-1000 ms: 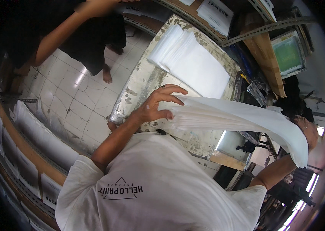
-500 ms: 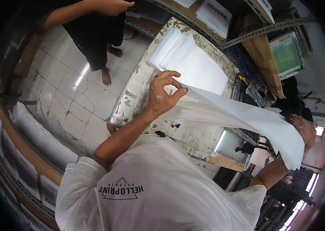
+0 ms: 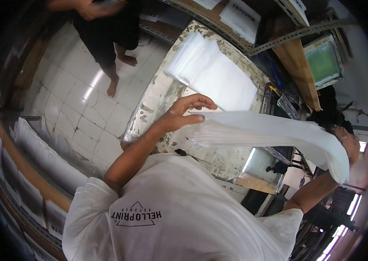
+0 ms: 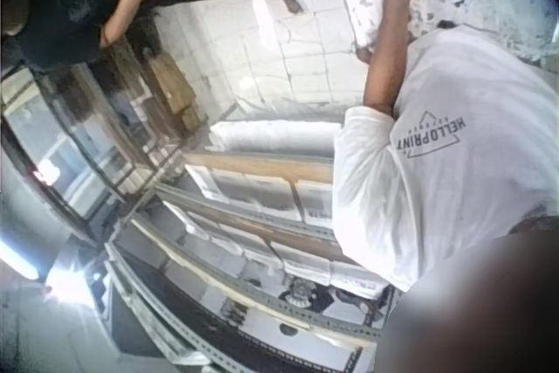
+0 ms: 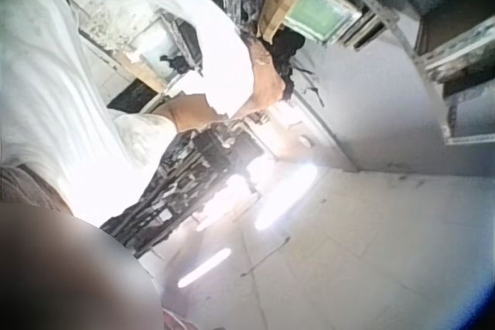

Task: The person performs screen printing on plastic sleeves using a frame and squeegee, then stands up to gather and organize a stack of the printed items.

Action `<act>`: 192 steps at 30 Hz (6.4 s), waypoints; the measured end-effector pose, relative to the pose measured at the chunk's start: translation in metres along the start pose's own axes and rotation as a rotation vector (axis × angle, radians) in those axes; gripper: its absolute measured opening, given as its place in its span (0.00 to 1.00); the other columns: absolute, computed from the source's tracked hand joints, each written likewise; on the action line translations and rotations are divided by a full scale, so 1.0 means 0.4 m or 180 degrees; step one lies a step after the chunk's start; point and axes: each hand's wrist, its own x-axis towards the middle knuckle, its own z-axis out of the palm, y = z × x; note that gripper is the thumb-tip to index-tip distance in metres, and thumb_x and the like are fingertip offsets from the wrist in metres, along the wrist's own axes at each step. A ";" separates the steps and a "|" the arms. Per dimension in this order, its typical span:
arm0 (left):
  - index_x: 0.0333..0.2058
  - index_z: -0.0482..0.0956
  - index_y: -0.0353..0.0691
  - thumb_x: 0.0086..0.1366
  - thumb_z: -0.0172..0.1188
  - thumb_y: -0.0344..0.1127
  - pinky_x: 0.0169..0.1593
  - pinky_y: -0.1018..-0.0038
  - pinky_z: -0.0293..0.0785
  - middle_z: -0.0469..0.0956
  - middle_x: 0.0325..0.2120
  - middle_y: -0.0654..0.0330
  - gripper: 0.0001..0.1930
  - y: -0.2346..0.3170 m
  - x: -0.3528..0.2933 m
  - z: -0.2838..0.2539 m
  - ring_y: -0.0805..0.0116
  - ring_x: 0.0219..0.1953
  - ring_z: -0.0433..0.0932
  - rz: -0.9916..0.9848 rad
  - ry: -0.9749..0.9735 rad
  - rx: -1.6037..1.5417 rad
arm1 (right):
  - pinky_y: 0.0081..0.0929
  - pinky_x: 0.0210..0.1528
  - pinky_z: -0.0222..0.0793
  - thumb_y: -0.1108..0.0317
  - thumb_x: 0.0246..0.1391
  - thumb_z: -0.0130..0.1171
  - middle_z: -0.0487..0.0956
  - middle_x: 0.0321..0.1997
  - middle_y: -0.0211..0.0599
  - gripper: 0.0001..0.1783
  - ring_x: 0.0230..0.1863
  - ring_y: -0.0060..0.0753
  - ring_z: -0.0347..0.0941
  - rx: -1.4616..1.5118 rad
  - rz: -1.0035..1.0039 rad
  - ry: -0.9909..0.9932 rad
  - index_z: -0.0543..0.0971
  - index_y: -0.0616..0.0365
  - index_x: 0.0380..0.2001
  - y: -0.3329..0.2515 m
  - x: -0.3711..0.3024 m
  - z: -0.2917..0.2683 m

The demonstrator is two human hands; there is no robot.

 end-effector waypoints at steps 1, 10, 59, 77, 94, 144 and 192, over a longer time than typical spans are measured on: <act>0.60 0.70 0.40 0.53 0.73 0.47 0.67 0.61 0.59 0.74 0.60 0.51 0.38 -0.012 -0.005 -0.007 0.61 0.65 0.68 0.0129 -0.0102 -0.0196 | 0.28 0.30 0.74 0.66 0.45 0.65 0.86 0.30 0.39 0.08 0.29 0.31 0.83 0.0035 0.0009 0.0050 0.85 0.53 0.31 -0.005 0.011 -0.003; 0.73 0.43 0.44 0.24 0.87 0.46 0.73 0.60 0.53 0.54 0.71 0.49 0.78 -0.125 0.065 0.059 0.56 0.72 0.56 0.0572 0.0158 -0.0626 | 0.28 0.51 0.71 0.69 0.55 0.64 0.82 0.43 0.41 0.16 0.44 0.33 0.79 0.1574 0.1167 0.0956 0.80 0.63 0.46 -0.003 0.051 0.052; 0.43 0.82 0.24 0.53 0.74 0.32 0.43 0.69 0.79 0.85 0.35 0.47 0.21 -0.055 0.290 -0.050 0.62 0.36 0.84 -0.0851 0.1773 0.2320 | 0.31 0.47 0.76 0.78 0.48 0.70 0.85 0.41 0.44 0.19 0.42 0.35 0.81 0.4794 0.3640 0.1057 0.80 0.71 0.45 -0.178 -0.204 0.998; 0.67 0.62 0.40 0.47 0.79 0.40 0.54 0.51 0.69 0.59 0.65 0.43 0.50 -0.298 0.561 -0.083 0.43 0.59 0.67 -0.0846 0.1207 0.5754 | 0.51 0.63 0.63 0.59 0.51 0.70 0.68 0.67 0.51 0.41 0.68 0.55 0.62 0.2058 0.2896 -0.0358 0.67 0.56 0.66 -0.196 -0.055 1.224; 0.70 0.60 0.49 0.34 0.84 0.45 0.70 0.39 0.43 0.51 0.73 0.50 0.61 -0.265 0.332 0.048 0.46 0.76 0.44 -0.0589 -0.0328 0.5383 | 0.58 0.70 0.52 0.43 0.51 0.67 0.66 0.70 0.52 0.47 0.72 0.60 0.56 0.2003 0.1932 0.0294 0.67 0.60 0.67 -0.169 0.224 1.246; 0.61 0.65 0.31 0.59 0.70 0.60 0.48 0.56 0.76 0.67 0.58 0.48 0.44 -0.499 -1.815 -0.892 0.50 0.56 0.72 0.0786 0.8224 -0.2487 | 0.58 0.71 0.52 0.45 0.66 0.55 0.60 0.68 0.60 0.32 0.70 0.60 0.55 0.2148 0.0381 -0.0306 0.74 0.57 0.62 -1.172 0.354 1.009; 0.45 0.75 0.29 0.49 0.60 0.32 0.55 0.51 0.77 0.76 0.45 0.48 0.22 -0.699 -2.084 -0.812 0.46 0.49 0.77 0.1930 0.9192 -0.2554 | 0.65 0.74 0.36 0.34 0.68 0.36 0.57 0.75 0.57 0.41 0.75 0.59 0.47 0.1419 0.0087 -0.0538 0.70 0.56 0.66 -1.051 0.314 1.034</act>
